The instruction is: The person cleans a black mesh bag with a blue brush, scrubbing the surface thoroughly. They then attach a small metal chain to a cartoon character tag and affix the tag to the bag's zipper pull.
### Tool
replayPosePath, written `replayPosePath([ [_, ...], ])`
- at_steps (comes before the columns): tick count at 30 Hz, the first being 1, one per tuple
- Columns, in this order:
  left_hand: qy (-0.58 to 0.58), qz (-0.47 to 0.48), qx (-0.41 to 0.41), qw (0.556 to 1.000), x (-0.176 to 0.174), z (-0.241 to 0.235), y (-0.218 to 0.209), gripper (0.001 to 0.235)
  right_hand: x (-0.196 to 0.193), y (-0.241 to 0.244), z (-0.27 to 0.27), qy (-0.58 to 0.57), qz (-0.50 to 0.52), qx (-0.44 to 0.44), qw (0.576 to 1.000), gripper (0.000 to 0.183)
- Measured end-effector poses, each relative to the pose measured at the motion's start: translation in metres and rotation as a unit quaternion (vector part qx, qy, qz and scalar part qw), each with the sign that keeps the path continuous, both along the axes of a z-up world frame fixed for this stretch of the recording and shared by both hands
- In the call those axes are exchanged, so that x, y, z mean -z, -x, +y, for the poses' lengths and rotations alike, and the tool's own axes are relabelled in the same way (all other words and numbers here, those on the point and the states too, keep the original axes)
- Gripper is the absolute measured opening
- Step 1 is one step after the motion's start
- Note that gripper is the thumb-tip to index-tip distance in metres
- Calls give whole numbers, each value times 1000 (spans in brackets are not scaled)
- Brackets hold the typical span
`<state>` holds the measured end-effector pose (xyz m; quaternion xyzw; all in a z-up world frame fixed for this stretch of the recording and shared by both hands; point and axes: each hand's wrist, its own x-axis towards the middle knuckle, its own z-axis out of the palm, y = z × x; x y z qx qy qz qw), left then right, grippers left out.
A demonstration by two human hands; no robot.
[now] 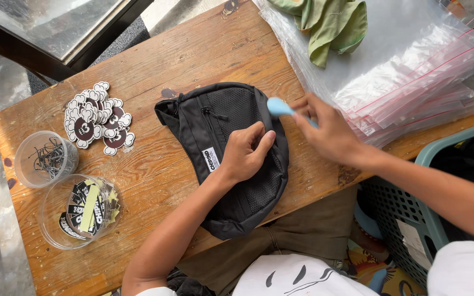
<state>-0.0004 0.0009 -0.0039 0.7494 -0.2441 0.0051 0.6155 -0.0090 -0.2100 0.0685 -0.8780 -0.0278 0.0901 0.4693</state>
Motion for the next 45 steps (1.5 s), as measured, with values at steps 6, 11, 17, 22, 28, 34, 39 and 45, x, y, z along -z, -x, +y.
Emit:
replayPosePath([
  [6, -61, -79, -39, 994, -33, -5, 9, 9, -7, -7, 2, 7, 0, 17, 1000, 23],
  [11, -209, -205, -28, 956, -32, -13, 16, 3, -25, 37, -13, 211, 3, -64, 975, 22],
  [17, -193, -203, 38, 959, -46, 8, 16, 6, -39, 54, -16, 308, -88, -100, 942, 19],
  [22, -267, -293, -86, 914, -54, 68, 19, 14, -26, 47, -17, 301, -18, -168, 939, 20],
  [28, -340, -216, -131, 906, -22, 112, 22, 41, -19, -14, -19, 305, 56, -188, 932, 22],
  [34, -349, -228, -133, 899, -21, 108, 23, 38, -19, -63, 38, 299, -340, -229, 862, 19],
  [39, -353, -234, -120, 898, -20, 109, 23, 36, 8, -111, 100, 129, -259, -309, 906, 17],
  [45, -328, -256, -162, 895, -10, 109, 22, 29, 31, -109, 85, 202, -288, -296, 888, 33],
])
